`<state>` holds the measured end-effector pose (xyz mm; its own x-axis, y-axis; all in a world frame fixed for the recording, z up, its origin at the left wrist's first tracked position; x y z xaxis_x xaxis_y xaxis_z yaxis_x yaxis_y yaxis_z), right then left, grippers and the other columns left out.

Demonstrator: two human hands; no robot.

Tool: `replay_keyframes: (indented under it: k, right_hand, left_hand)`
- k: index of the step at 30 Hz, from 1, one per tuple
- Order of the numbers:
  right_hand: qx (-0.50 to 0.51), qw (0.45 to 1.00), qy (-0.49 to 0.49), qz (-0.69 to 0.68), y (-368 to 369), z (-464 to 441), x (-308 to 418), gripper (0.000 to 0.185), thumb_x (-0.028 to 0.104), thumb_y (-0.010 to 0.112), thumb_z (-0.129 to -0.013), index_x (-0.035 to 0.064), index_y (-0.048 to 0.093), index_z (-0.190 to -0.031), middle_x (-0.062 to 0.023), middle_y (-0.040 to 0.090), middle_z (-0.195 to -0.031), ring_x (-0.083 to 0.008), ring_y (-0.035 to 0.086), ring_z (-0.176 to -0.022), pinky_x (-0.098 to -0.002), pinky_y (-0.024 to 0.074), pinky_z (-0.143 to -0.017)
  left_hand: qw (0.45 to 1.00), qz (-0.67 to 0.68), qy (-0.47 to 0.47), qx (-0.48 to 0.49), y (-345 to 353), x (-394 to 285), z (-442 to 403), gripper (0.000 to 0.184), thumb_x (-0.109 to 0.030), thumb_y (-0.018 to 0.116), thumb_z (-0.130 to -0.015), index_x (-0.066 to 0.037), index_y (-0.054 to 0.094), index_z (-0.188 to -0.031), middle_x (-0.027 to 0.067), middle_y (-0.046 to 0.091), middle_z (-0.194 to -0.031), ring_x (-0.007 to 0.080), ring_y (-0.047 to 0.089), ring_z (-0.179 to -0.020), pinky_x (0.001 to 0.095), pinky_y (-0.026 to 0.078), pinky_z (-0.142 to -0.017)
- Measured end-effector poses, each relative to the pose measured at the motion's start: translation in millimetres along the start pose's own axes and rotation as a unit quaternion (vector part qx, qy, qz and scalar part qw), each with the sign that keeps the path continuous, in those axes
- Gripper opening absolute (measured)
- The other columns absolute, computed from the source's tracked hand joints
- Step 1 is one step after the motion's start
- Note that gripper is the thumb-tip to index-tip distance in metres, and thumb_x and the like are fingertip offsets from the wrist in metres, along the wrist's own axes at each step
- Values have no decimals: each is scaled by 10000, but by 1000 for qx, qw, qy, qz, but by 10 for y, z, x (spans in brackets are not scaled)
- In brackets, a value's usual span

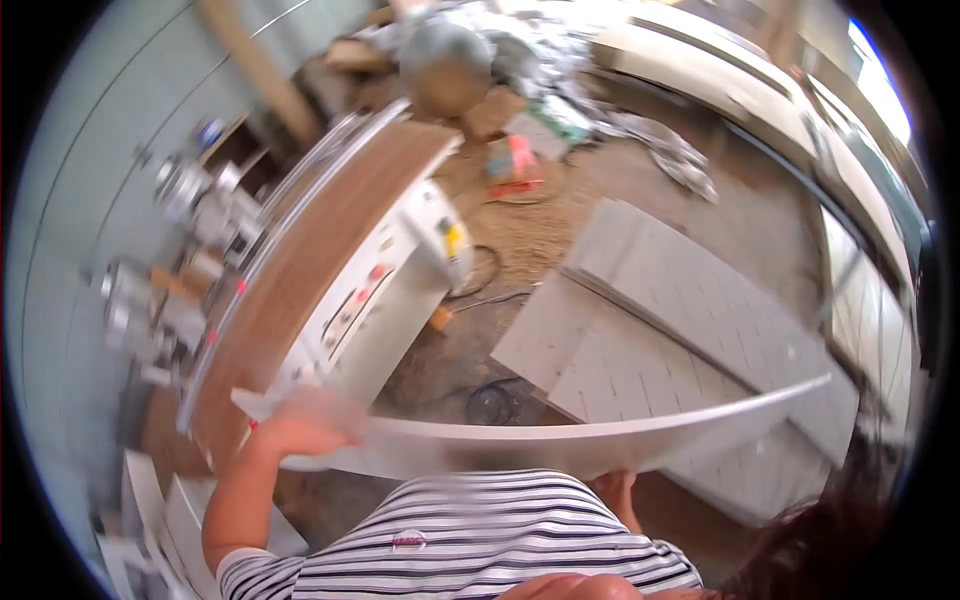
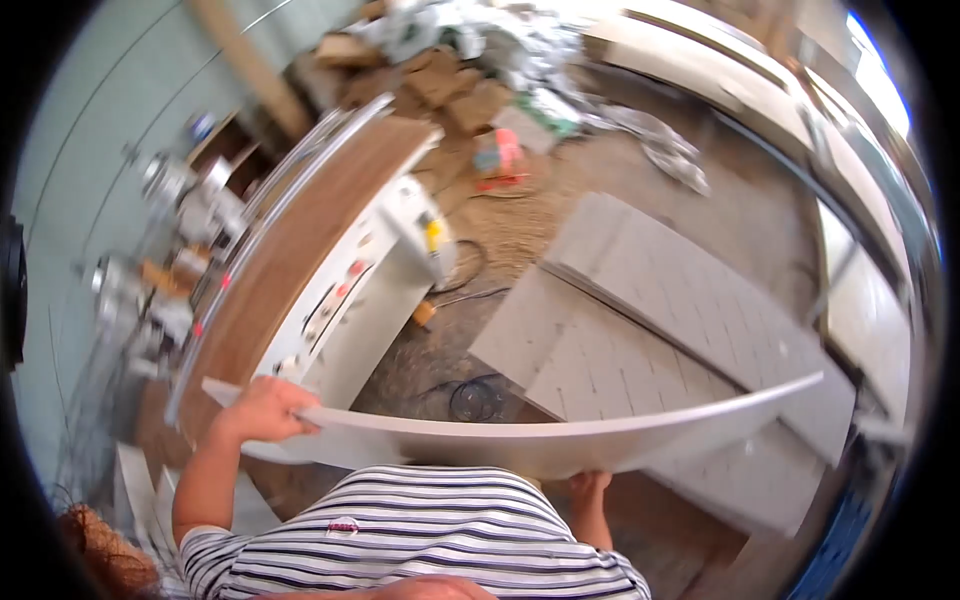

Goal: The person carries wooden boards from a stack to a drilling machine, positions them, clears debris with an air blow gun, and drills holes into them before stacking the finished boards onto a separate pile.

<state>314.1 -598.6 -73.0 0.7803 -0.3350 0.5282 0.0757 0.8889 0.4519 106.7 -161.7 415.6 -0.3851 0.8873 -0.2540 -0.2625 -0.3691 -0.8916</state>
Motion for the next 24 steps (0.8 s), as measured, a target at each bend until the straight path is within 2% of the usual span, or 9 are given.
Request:
replay_keyframes:
  k: [2,5,9,13,14,16,18,22,24]
  right_hand:
    - [5,998,61,30,251,39,-312,335,345,417,-861,81,553,-1014,-72,585,-891,-202,555,-705,-323,443,-506]
    - [17,994,98,46,809,5,-504,357,349,396,-868,78,543,-1050,-78,571,-959,-221,540,-789,-353,430,-593]
    - [29,994,100,25,1817,-125,-785,389,353,369,-878,75,529,-1098,-85,552,-1049,-248,519,-900,-394,413,-710]
    - [36,995,89,-5,2855,-196,-1035,423,358,342,-888,71,515,-1146,-92,533,-1140,-274,498,-1011,-434,396,-827]
    - [40,995,91,-8,3093,-177,-1115,431,359,335,-890,71,511,-1158,-94,528,-1162,-280,493,-1039,-444,391,-856]
    - [50,994,99,-22,3545,-143,-1311,449,361,321,-895,69,504,-1182,-98,518,-1208,-293,483,-1095,-464,383,-914]
    - [50,991,120,-41,3942,-64,-1495,459,363,307,-898,72,499,-1196,-97,510,-1236,-298,470,-1132,-474,367,-953]
    - [44,983,174,-46,4546,-201,-1841,460,357,282,-893,83,499,-1191,-85,494,-1257,-281,436,-1164,-470,306,-1002]
    - [141,968,204,-41,5028,-299,-2006,455,349,295,-884,69,493,-1183,-94,483,-1264,-294,437,-1155,-486,295,-1003]
  left_hand:
    - [992,-75,-98,-5,48,557,333,255,-334,732,-628,-130,634,-744,80,599,-667,272,591,-686,370,444,-605]
    - [979,12,-201,-22,-149,1129,855,343,-429,733,-601,-119,626,-704,79,591,-654,274,585,-691,372,429,-602]
    - [962,-61,-193,-185,179,2016,1626,493,-570,683,-601,-87,598,-658,104,573,-636,319,562,-659,395,417,-584]
    - [932,12,-240,-272,368,2736,2080,544,-560,619,-699,-30,530,-619,170,536,-612,369,525,-609,417,397,-552]
    - [931,14,-240,-274,381,2861,2164,544,-560,619,-699,-30,530,-619,170,536,-612,369,525,-609,417,397,-552]
    - [884,85,-418,-189,536,3379,2423,420,-512,622,-730,-131,679,-895,140,639,-794,321,603,-828,402,466,-702]
    - [878,104,-423,-196,726,3726,2561,424,-491,584,-785,-73,645,-807,163,618,-742,347,590,-772,413,452,-673]
    - [786,190,-520,-276,1393,4406,2877,545,-534,492,-830,-4,531,-709,183,564,-703,361,535,-708,427,406,-658]
    - [760,215,-557,-256,1682,4680,2926,586,-576,464,-822,-5,533,-706,189,569,-726,366,542,-747,439,404,-687]
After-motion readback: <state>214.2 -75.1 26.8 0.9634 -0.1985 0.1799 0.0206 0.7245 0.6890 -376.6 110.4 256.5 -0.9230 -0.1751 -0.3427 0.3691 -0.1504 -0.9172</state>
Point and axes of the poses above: each hand's wrist, its own z-axis away from the middle knuckle, its own y-axis out of the palm, x = y × z, the point moved 8 cm from there along -z, towards the middle knuckle
